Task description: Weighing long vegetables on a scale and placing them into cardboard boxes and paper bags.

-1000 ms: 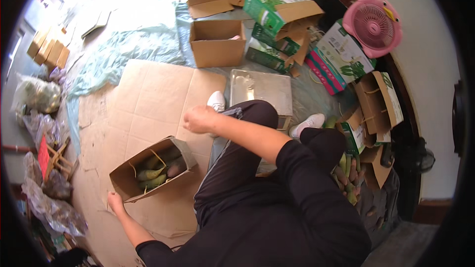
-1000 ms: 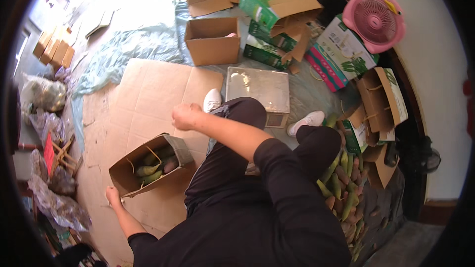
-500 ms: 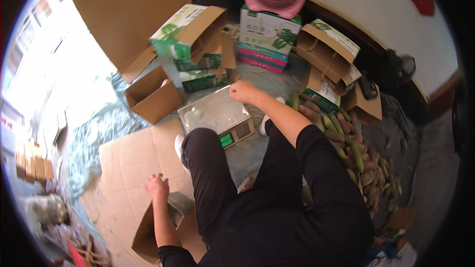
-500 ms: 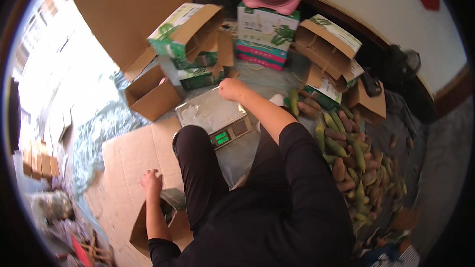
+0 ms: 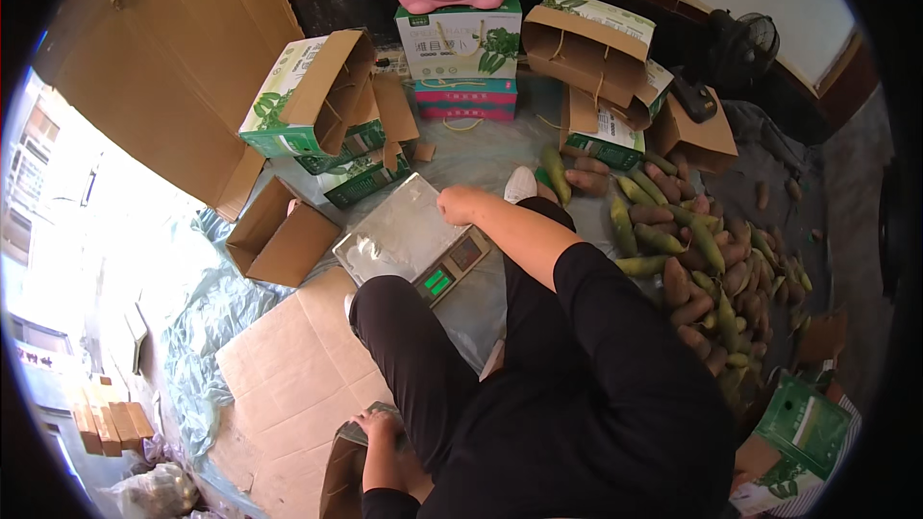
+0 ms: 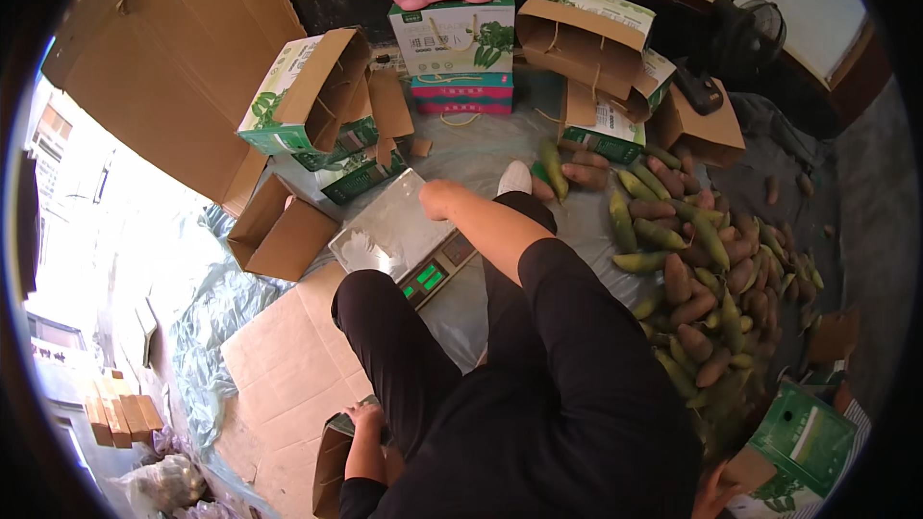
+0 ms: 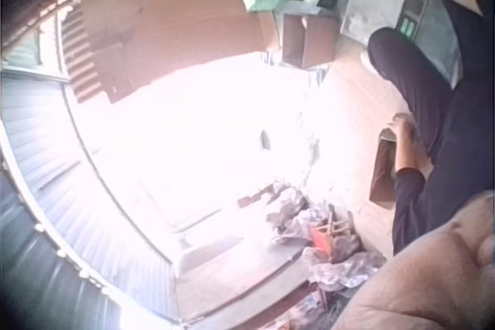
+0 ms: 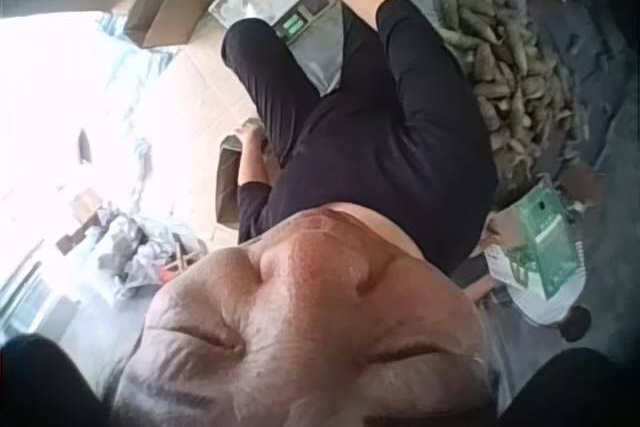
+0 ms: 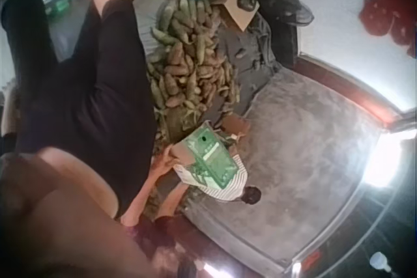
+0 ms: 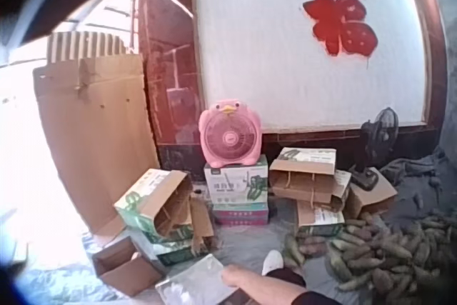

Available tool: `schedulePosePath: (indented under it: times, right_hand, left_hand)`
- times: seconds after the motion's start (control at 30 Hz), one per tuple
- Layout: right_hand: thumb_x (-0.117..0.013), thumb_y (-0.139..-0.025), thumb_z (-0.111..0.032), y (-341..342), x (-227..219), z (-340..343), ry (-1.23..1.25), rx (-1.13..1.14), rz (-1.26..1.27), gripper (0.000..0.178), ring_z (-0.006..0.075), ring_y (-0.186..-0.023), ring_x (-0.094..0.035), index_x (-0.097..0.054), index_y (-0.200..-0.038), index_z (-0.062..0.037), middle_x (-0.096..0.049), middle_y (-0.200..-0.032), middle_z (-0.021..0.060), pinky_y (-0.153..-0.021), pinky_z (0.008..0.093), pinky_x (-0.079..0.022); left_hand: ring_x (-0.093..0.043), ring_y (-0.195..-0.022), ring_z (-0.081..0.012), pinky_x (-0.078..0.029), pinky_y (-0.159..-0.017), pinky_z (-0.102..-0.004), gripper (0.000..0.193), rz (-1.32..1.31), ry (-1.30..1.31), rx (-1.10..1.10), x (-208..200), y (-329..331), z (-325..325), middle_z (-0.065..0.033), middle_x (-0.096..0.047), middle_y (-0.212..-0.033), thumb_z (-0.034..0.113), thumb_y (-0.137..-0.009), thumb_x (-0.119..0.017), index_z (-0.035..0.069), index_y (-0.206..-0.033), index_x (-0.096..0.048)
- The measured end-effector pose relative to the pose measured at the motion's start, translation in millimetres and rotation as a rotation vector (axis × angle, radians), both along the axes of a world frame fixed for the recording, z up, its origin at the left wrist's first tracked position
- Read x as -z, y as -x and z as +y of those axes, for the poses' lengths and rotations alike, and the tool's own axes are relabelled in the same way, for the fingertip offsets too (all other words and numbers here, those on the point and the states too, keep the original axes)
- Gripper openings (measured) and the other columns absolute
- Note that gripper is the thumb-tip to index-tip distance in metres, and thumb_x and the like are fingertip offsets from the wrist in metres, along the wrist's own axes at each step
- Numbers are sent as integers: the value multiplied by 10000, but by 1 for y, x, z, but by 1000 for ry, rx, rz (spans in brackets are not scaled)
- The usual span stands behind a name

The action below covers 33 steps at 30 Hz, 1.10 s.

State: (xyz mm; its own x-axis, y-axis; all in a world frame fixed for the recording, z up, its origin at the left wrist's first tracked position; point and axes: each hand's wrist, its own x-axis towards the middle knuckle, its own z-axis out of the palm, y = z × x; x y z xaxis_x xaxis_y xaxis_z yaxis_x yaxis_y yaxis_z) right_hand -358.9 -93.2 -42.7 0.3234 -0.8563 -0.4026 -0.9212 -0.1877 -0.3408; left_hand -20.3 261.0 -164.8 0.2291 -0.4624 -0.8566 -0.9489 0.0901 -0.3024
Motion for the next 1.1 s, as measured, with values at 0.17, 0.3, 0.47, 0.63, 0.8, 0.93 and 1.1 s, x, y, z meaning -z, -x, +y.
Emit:
schedulePosePath:
  times: [0.17, 0.3, 0.47, 0.63, 0.8, 0.93, 1.1]
  right_hand:
    - [-541, -723, -55, -19, 0, 0, 26, -29, -85, 294, 326, -996, -593, -647, -996, -28, -618, -1044, 187, -813, 415, -485]
    - [-554, -750, -167, -4, 9, -4, 72, -19, -4, 178, 292, -905, -608, -663, -888, -137, -649, -947, 104, -752, 406, -485]
    - [-549, -748, -167, -14, 5, -2, 64, -97, -7, 179, 294, -910, -606, -654, -888, -133, -645, -940, 108, -770, 409, -481]
    - [-559, -738, -160, -19, -3, 3, 19, -149, -48, 205, 279, -932, -602, -654, -918, -135, -639, -964, 113, -783, 397, -479]
    - [-567, -738, -165, -20, -9, 6, 43, -128, -72, 212, 281, -942, -599, -654, -929, -134, -637, -983, 109, -788, 397, -479]
    - [-579, -745, -176, -14, -11, 5, 54, -125, -83, 202, 277, -943, -597, -647, -928, -124, -636, -975, 106, -794, 397, -476]
    - [-590, -747, -177, -11, -8, 7, 64, -127, -99, 184, 273, -934, -598, -641, -915, -124, -638, -953, 100, -786, 397, -475]
  left_hand:
    - [-339, -1237, -256, -176, -971, -621, 360, -22, 180, 223, 43, -8, 78, -4, -504, -1240, 333, -869, -441, 228, -1187, -574]
    - [-377, -1190, -243, -201, -976, -594, 390, 78, 289, 222, 58, 5, 101, -18, -516, -1196, 273, -867, -434, 196, -1241, -515]
    - [-401, -1174, -250, -207, -991, -581, 380, 202, 411, 210, 57, 10, 117, -34, -520, -1190, 263, -859, -439, 179, -1219, -523]
    - [-424, -1158, -256, -213, -1005, -567, 370, 345, 514, 247, 51, 5, 132, -50, -525, -1184, 253, -850, -443, 163, -1197, -532]
    - [-448, -1142, -262, -219, -1020, -553, 360, 517, 606, 306, 51, -6, 143, -65, -530, -1178, 244, -841, -448, 147, -1176, -540]
    - [-467, -1129, -267, -224, -1031, -542, 353, 659, 673, 334, 44, -20, 160, -78, -533, -1173, 236, -834, -452, 134, -1158, -547]
    - [-491, -1128, -275, -220, -1044, -549, 351, 321, 221, 105, -54, 10, 94, -97, -554, -1166, 247, -810, -480, 112, -1125, -558]
